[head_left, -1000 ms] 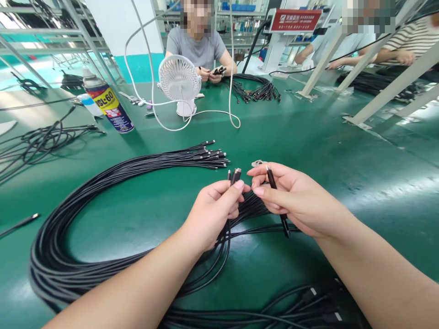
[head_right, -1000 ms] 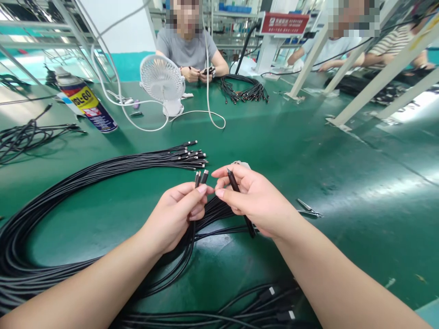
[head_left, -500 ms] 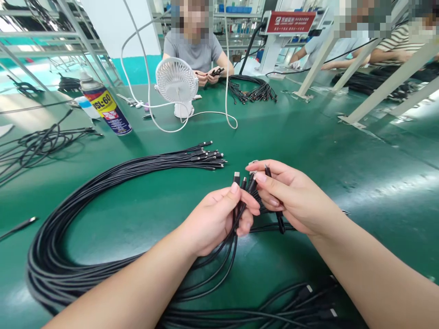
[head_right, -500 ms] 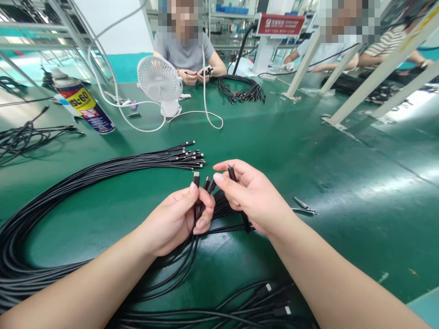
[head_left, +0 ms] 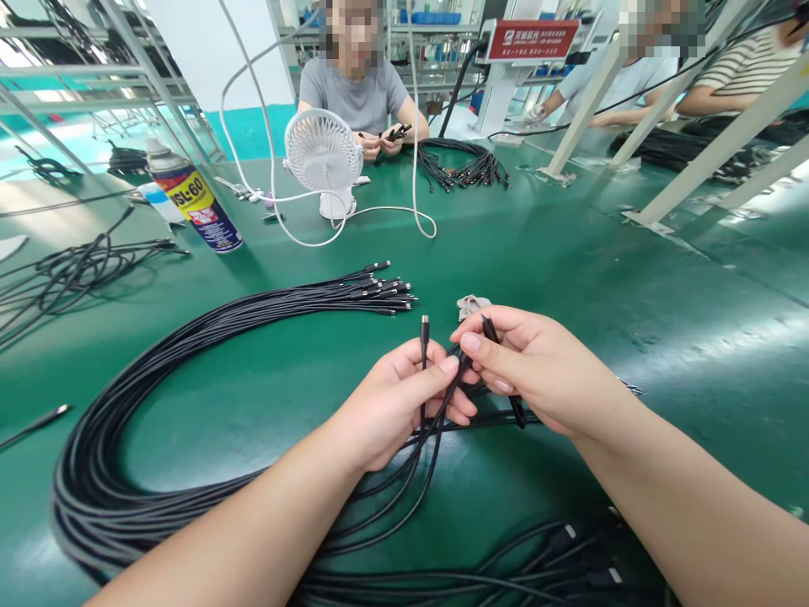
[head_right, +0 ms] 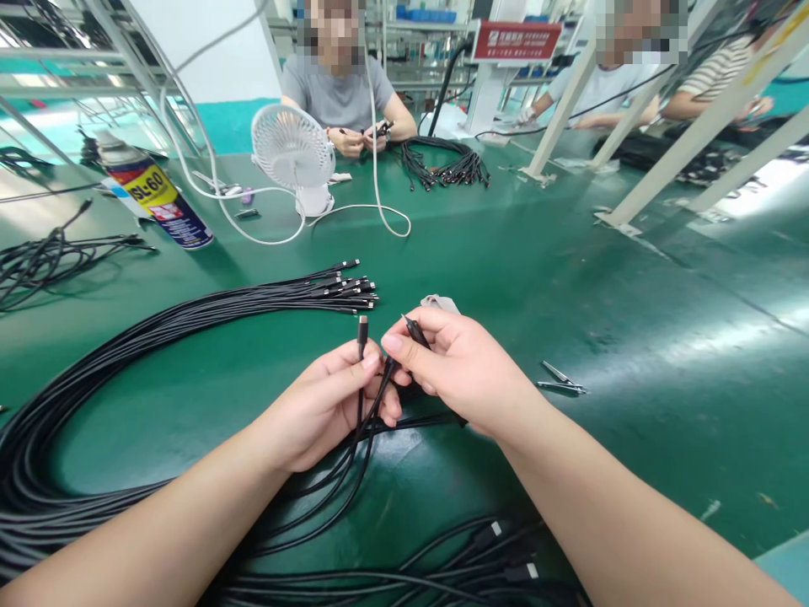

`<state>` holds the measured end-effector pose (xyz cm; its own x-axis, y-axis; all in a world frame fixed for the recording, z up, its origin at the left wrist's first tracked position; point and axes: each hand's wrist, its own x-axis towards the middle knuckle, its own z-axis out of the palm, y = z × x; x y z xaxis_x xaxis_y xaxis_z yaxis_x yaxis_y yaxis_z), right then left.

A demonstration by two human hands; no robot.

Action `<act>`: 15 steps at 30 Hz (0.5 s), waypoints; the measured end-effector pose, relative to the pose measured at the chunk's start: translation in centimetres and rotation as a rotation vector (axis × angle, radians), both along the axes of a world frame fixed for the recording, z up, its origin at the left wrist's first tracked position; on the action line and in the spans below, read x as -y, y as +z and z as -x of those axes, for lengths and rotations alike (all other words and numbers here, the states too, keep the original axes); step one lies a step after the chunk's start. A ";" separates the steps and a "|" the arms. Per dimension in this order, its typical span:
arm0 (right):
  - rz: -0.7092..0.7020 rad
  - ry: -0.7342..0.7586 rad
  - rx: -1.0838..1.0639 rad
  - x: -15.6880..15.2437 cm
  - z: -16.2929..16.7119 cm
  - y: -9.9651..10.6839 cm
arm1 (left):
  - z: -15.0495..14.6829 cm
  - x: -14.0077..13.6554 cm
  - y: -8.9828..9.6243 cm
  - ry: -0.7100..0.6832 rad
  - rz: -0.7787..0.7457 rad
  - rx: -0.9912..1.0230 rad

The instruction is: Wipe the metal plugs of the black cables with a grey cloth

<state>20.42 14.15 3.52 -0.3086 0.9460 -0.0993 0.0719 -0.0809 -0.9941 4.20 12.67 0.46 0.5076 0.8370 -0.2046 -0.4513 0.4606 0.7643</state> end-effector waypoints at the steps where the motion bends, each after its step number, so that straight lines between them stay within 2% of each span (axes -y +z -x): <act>1: -0.001 -0.016 0.007 0.0 0.0 0.0 | 0.0 0.0 0.0 0.014 -0.001 -0.024; 7: 0.047 -0.056 0.075 -0.1 -0.2 -0.4 | -0.3 -0.1 -0.4 -0.006 0.011 -0.108; 15: 0.091 -0.030 0.063 -0.4 -0.2 -0.5 | -0.1 -0.2 -0.4 0.055 0.053 -0.128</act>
